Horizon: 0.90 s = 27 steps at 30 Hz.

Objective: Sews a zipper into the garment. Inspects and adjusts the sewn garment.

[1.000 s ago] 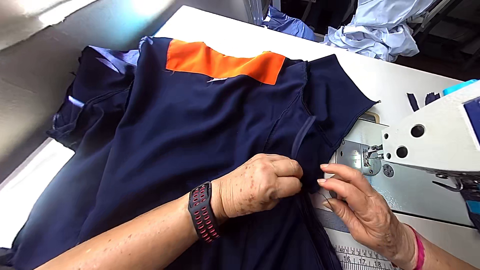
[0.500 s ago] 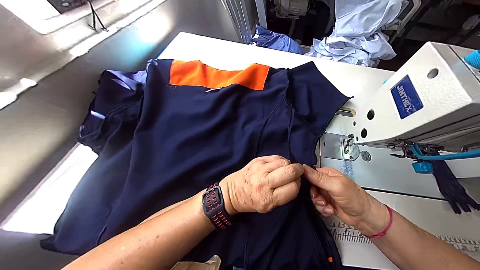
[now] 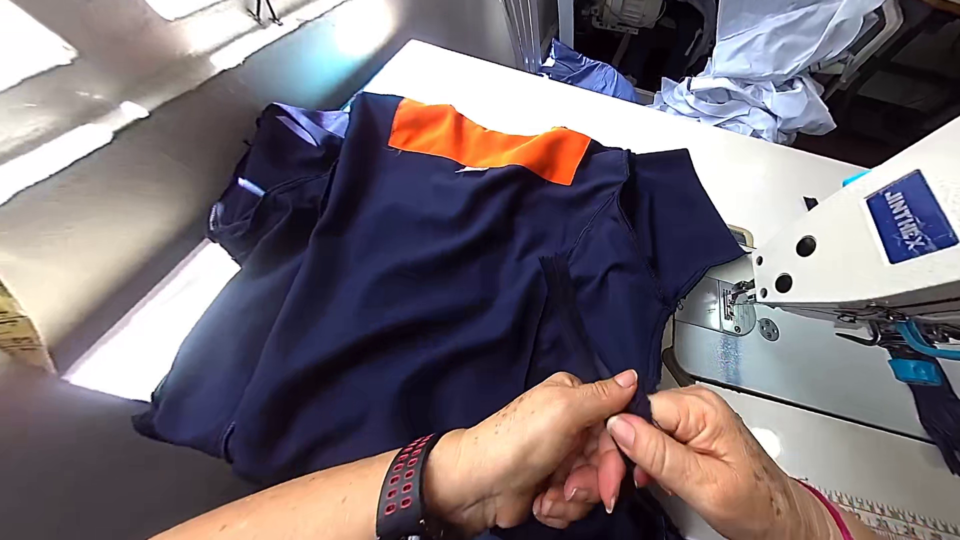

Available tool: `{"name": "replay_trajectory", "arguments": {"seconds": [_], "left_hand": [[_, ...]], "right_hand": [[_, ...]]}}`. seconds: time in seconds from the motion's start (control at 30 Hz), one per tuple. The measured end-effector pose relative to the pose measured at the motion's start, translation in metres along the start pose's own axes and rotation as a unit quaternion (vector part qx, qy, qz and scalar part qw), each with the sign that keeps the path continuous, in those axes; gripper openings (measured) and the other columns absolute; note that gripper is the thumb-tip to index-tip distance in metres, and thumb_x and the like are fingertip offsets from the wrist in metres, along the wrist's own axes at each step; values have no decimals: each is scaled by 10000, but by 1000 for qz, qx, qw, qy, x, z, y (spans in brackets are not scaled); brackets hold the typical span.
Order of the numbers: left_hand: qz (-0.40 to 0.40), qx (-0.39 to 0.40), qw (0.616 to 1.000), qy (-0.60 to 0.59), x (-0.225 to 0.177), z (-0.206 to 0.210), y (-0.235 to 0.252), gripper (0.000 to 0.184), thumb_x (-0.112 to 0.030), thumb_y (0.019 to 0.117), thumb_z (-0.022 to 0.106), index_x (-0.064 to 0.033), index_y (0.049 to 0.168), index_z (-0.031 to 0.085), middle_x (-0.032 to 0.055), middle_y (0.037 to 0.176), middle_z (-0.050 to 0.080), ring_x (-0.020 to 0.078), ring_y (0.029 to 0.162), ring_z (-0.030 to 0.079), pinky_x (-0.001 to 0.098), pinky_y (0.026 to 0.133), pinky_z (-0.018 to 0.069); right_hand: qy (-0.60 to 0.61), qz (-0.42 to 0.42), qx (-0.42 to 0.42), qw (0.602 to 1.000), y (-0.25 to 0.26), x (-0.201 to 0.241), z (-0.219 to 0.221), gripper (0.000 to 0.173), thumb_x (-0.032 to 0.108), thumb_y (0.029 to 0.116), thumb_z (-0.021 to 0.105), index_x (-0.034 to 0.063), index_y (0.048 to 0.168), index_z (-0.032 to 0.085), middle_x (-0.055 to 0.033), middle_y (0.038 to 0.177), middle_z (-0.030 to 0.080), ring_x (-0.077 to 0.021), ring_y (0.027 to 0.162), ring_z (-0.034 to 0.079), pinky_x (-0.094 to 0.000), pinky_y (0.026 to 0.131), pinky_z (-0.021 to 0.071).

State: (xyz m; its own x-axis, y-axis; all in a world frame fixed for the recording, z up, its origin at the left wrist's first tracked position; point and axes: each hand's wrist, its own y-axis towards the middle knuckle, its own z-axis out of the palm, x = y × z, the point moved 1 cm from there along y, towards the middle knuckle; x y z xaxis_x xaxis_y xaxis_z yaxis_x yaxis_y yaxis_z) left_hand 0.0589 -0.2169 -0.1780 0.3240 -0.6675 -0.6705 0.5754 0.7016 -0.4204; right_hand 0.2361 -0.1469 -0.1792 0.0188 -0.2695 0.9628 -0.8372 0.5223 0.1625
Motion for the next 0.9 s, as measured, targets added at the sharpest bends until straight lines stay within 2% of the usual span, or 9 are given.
{"name": "replay_trajectory", "arguments": {"seconds": [0.07, 0.13, 0.23, 0.3, 0.5, 0.63, 0.73, 0.83, 0.9], "left_hand": [[35, -1, 999, -22, 15, 4, -3, 627, -418, 1096, 258, -201, 640, 628, -106, 486, 517, -39, 371, 429, 142, 351, 325], [115, -23, 991, -71, 32, 12, -5, 571, -398, 1097, 338, -185, 702, 692, -125, 515, 548, -59, 409, 460, 127, 378, 349], [251, -41, 948, -190, 49, 28, -1, 451, -374, 1066, 523, -143, 732, 719, -113, 547, 559, -48, 452, 499, 132, 415, 392], [324, -60, 916, -227, 55, 36, 5, 360, -302, 1046, 576, -124, 775, 733, -102, 567, 580, -49, 474, 518, 130, 436, 414], [399, -144, 872, -244, 66, 42, 22, 426, -277, 1032, 586, -104, 658, 694, -87, 481, 520, -45, 405, 477, 132, 381, 374], [432, -161, 854, -241, 66, 42, 33, 419, -259, 1029, 586, -102, 652, 675, -82, 474, 513, -35, 392, 483, 136, 367, 383], [445, -183, 848, -223, 73, 41, 38, 405, -268, 1028, 593, -101, 671, 688, -77, 480, 530, -38, 399, 490, 137, 375, 391], [434, -240, 854, -159, 77, 45, 32, 360, -309, 1039, 572, -173, 747, 731, -92, 529, 589, -45, 434, 516, 134, 407, 419], [432, -260, 861, -62, 77, 44, 36, 361, -378, 1072, 490, -290, 842, 754, -136, 634, 680, -61, 512, 586, 124, 480, 483]], "right_hand": [[29, -7, 21, 999, -6, 1, 1, 353, 143, 1027, 574, 14, 700, 593, 14, 618, 605, 71, 567, 530, -88, 527, 411], [138, 35, 6, 990, -13, -1, 5, 315, 166, 1040, 571, 71, 744, 623, 74, 655, 640, 107, 578, 545, -67, 529, 431], [333, 120, -74, 932, -17, 2, 21, 268, 208, 1028, 599, 139, 803, 727, 94, 648, 666, 101, 524, 536, -80, 477, 420], [391, 150, -136, 898, -15, 5, 31, 254, 185, 992, 626, 144, 774, 750, 96, 576, 618, 87, 468, 509, -95, 427, 397], [358, 114, -210, 903, -11, -3, 42, 249, 121, 953, 631, 127, 720, 720, 86, 550, 589, 70, 465, 510, -105, 437, 407], [364, 115, -281, 880, -8, -5, 47, 271, 99, 937, 618, 108, 685, 715, 66, 515, 563, 62, 425, 480, -109, 398, 376], [362, 117, -296, 877, -11, -10, 50, 272, 95, 935, 610, 116, 681, 707, 71, 524, 565, 59, 432, 487, -110, 406, 384], [326, 111, -267, 900, -15, -9, 48, 280, 91, 961, 570, 137, 718, 700, 102, 586, 603, 66, 502, 529, -117, 474, 430], [240, 111, -217, 940, -23, -6, 29, 253, 141, 1033, 494, 116, 827, 640, 122, 645, 576, 78, 540, 499, -110, 506, 417]]}}
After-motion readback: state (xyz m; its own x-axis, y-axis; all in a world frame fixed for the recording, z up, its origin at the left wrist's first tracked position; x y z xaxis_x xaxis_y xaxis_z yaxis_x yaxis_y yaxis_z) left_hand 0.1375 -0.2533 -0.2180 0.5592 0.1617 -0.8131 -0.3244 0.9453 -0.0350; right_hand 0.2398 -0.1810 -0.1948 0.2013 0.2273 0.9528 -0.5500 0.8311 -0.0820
